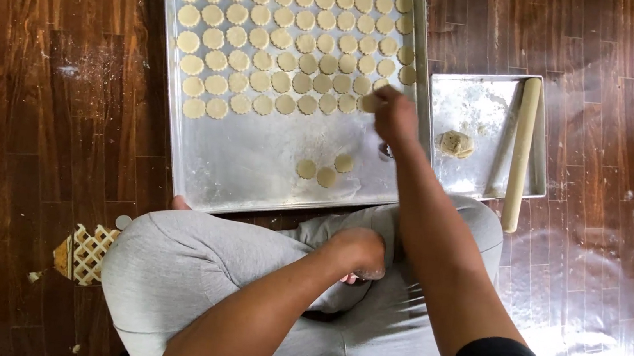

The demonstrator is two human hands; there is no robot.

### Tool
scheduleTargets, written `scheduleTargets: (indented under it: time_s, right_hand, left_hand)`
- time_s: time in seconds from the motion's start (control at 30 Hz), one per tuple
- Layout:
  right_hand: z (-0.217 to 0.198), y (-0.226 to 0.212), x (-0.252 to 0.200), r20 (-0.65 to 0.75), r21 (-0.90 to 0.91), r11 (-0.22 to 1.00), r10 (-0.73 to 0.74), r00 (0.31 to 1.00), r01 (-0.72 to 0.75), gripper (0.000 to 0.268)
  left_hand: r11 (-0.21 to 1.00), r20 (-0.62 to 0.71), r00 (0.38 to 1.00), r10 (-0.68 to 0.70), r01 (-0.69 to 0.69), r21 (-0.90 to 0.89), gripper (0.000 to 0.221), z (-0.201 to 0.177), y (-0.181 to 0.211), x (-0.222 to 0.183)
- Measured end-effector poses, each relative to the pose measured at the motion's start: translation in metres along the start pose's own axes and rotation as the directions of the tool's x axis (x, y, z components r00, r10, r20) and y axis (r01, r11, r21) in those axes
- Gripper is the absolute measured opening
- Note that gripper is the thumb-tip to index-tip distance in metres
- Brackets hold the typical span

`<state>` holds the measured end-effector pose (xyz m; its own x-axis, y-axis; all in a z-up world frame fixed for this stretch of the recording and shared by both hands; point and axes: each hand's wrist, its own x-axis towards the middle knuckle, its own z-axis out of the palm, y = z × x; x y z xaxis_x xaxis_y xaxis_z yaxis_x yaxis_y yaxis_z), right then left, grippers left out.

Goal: Rolling out dough and cutting it into small circular shapes using a cutter on a metal tray.

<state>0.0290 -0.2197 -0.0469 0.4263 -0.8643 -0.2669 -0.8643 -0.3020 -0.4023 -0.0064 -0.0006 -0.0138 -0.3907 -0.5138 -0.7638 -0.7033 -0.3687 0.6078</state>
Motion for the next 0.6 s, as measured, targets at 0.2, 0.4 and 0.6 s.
scheduleTargets:
  time_s: [0.2,0.4,0.6]
  right_hand:
    - [0.042,0.093,0.067,-0.154,0.099,0.990,0.112,0.982,-0.097,0.013]
    - [0.033,0.081,0.057,-0.095,0.290,0.949,0.157,0.983,-0.124,0.019]
    - [0.048,0.089,0.072,-0.061,0.412,0.900,0.182,0.981,-0.142,0.020]
  left_hand:
    - [1.000,-0.066,0.998,-0.004,0.004,-0.004,0.028,0.004,-0.001,-0.002]
    - [1.000,-0.074,0.997,0.000,0.000,-0.004,0.029,0.003,0.001,-0.005]
    - [1.000,-0.081,0.997,0.010,-0.008,0.022,0.027,0.003,0.002,-0.008]
